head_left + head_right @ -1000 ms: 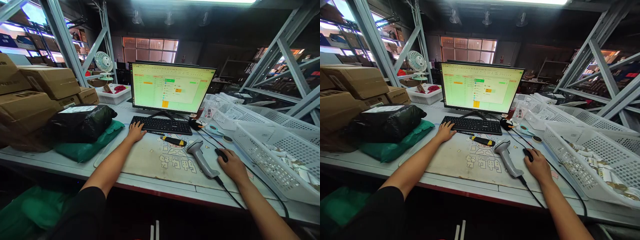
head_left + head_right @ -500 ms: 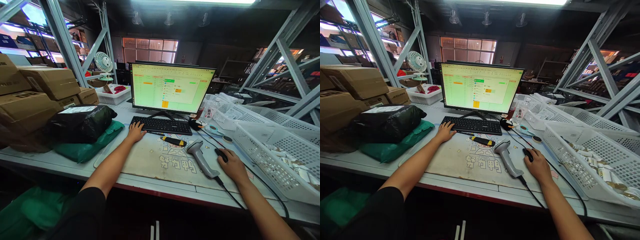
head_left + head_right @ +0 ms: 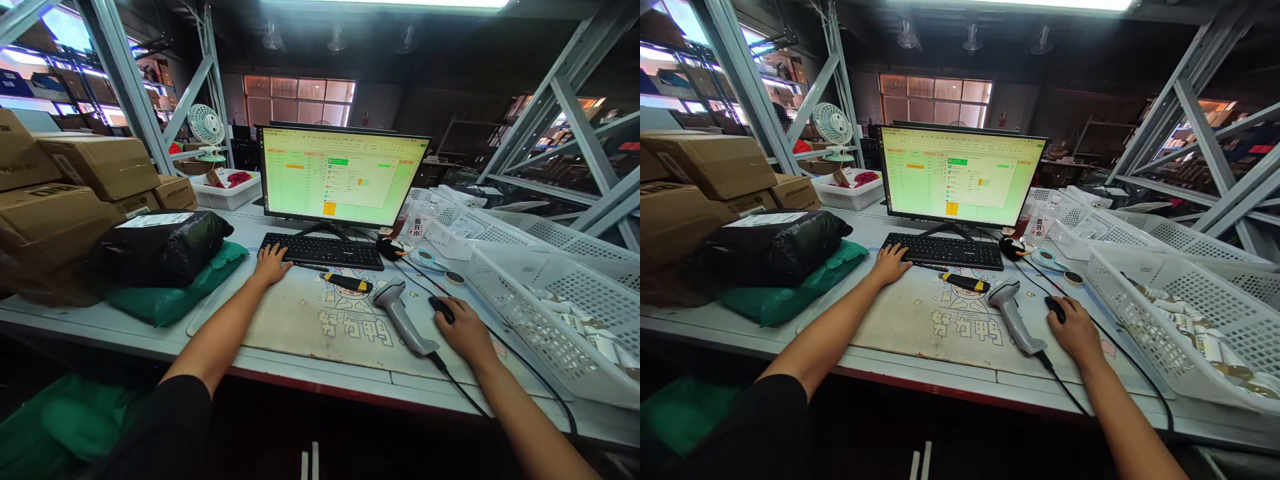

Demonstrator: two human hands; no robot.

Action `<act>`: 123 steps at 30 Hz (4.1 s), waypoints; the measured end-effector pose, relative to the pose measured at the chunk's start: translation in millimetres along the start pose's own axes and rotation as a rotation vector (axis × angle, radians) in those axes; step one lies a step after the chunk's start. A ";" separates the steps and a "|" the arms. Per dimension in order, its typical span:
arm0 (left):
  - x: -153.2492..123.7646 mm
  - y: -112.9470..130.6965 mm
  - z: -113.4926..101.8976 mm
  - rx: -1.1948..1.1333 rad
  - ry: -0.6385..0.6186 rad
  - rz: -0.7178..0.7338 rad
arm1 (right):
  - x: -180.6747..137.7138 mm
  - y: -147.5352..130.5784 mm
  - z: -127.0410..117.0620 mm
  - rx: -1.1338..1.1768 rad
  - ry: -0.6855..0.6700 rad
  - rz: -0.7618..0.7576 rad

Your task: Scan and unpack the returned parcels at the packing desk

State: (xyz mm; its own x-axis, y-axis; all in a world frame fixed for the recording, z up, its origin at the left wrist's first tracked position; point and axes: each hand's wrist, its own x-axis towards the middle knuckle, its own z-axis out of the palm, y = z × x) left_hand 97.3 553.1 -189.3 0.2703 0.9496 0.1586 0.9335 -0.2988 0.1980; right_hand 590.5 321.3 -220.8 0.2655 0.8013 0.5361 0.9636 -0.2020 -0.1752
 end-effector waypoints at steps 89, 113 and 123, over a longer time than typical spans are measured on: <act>-3.6 2.8 -5.1 -0.021 -0.007 -0.004 | 0.1 -1.0 -1.3 -0.008 -0.049 0.018; -1.4 -2.2 -1.1 -0.070 0.016 0.018 | 6.8 -1.0 0.3 0.085 -0.084 0.007; -0.7 -2.4 -0.5 -0.072 0.020 0.011 | 3.4 -9.8 -1.8 0.038 -0.088 0.022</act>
State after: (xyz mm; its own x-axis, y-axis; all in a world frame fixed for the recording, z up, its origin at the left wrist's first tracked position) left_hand 94.8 553.1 -189.4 0.2753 0.9444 0.1799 0.9109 -0.3161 0.2654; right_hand 582.0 325.1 -215.8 0.2812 0.8435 0.4576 0.9552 -0.2000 -0.2183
